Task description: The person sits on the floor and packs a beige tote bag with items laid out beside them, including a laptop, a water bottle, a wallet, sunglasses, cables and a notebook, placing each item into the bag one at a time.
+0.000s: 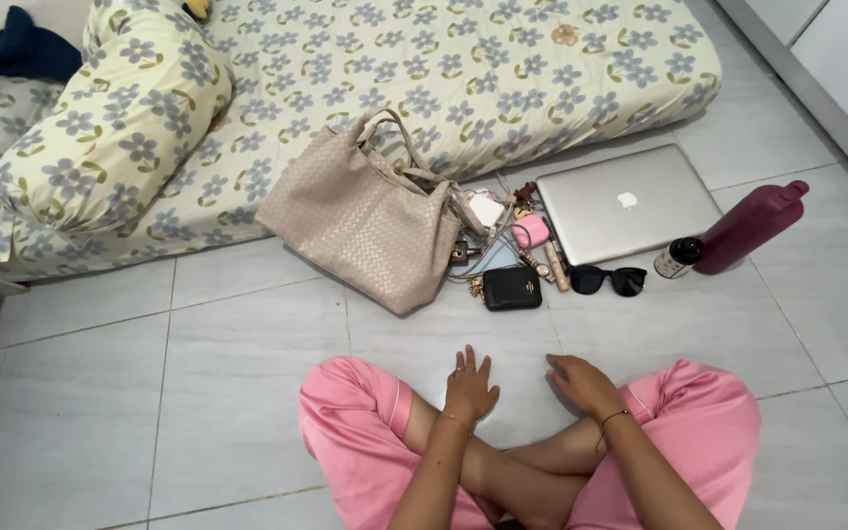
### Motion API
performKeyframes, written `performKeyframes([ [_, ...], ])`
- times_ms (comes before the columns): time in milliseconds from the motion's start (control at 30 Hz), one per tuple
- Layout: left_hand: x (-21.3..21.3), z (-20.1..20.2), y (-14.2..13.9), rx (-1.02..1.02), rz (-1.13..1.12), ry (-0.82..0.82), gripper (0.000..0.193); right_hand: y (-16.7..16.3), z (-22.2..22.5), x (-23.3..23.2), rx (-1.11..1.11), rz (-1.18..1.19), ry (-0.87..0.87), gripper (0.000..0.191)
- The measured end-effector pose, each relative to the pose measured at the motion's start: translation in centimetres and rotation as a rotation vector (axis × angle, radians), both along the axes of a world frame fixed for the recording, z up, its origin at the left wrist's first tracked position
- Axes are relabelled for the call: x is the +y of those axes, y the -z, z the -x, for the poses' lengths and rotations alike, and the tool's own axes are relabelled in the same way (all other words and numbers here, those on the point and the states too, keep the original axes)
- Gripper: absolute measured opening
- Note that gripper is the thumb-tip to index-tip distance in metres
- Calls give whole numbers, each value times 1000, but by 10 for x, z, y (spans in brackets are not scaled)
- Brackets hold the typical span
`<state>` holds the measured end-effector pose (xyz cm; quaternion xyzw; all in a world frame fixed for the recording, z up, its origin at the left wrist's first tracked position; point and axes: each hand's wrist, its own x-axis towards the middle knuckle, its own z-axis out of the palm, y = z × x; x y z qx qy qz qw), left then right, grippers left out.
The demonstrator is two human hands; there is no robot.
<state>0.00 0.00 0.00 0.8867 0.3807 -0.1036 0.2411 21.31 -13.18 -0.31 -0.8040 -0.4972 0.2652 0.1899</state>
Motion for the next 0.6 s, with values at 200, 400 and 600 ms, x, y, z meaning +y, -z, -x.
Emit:
performKeyframes([
  [200, 0, -1, 1, -35, 1, -40, 72, -3, 3, -4, -5, 44, 8, 47],
  [400, 38, -12, -16, -532, -37, -369, 55, 7, -9, -5, -39, -138, -20, 71],
  [600, 99, 6, -31, -876, -139, -801, 62, 8, -23, 26, 161, -344, 177, 78],
])
